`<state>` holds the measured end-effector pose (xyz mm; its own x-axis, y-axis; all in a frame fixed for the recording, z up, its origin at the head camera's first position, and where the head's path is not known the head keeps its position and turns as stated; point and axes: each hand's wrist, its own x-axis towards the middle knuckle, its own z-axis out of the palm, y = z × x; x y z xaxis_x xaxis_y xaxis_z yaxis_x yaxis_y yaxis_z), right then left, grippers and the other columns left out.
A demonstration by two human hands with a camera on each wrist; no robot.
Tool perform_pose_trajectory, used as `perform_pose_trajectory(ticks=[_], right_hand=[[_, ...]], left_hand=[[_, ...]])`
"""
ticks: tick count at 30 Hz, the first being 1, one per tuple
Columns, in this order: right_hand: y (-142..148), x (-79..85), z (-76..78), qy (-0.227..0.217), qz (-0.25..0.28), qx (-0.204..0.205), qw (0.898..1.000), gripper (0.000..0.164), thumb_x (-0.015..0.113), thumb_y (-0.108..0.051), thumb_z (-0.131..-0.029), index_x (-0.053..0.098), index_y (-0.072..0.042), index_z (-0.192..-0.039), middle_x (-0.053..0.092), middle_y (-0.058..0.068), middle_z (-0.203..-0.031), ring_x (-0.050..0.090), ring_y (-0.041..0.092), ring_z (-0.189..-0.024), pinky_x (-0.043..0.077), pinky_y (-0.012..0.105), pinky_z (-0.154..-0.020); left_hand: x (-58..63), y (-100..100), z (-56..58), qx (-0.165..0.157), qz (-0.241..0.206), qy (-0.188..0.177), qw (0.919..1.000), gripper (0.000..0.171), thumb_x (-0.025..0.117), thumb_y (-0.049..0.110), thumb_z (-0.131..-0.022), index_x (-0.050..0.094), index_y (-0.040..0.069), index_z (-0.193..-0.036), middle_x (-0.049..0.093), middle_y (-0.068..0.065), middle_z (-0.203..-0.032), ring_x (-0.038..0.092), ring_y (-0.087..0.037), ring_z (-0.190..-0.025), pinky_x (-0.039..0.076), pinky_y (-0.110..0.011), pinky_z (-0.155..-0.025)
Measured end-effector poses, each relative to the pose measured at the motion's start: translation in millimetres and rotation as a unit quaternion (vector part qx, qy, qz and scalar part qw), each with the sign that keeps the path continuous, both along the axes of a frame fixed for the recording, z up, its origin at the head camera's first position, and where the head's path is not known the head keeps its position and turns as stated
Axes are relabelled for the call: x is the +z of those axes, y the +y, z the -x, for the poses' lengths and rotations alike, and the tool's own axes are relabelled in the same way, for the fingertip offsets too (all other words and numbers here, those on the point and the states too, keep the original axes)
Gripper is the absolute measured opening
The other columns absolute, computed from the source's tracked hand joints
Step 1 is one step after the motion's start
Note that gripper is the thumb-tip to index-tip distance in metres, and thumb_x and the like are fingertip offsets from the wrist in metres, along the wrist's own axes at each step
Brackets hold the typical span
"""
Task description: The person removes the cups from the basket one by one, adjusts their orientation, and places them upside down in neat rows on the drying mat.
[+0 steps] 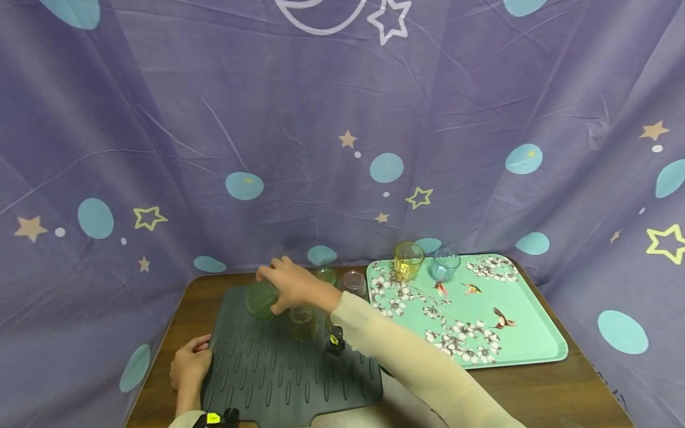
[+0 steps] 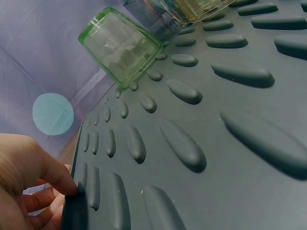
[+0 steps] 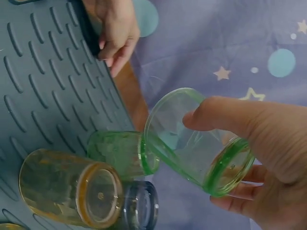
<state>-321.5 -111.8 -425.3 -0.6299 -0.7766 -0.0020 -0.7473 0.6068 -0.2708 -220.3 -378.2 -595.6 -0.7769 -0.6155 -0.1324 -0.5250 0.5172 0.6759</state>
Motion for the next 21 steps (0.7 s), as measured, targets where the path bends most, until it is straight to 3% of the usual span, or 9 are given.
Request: perform_pose_trajectory(ticks=[11,21], right_hand=[[-27.8,-21.2,-8.0,0.035,-0.064,0.012,0.997,0.069,0.087,-0.035,-0.08,0.056,-0.026,-0.14,0.053,0.0,-0.139,0.045,0.013,-0.108,0.047,0.022,-0.08],[-46.2,-30.3,-12.8,0.061,-0.126,0.005,0.99,0.072,0.088,-0.04,-0.077,0.056,-0.031,-0.141,0.054,-0.003,-0.136,0.045,0.011,-0.108,0.047,0.022,-0.087]], left_hand=[[2.5,3.7,-2.9,-0.001,0.0,0.007,1.0,0.036,0.058,0.018,-0.089,0.071,0.012,-0.123,0.071,-0.014,-0.113,0.058,-0.05,-0.113,0.043,-0.058,-0.079],[0.0,2.0,-2.3,-0.002,-0.002,0.008,1.0,0.04,0.057,0.015,-0.087,0.07,0.013,-0.124,0.071,-0.015,-0.118,0.057,-0.049,-0.116,0.042,-0.061,-0.085]])
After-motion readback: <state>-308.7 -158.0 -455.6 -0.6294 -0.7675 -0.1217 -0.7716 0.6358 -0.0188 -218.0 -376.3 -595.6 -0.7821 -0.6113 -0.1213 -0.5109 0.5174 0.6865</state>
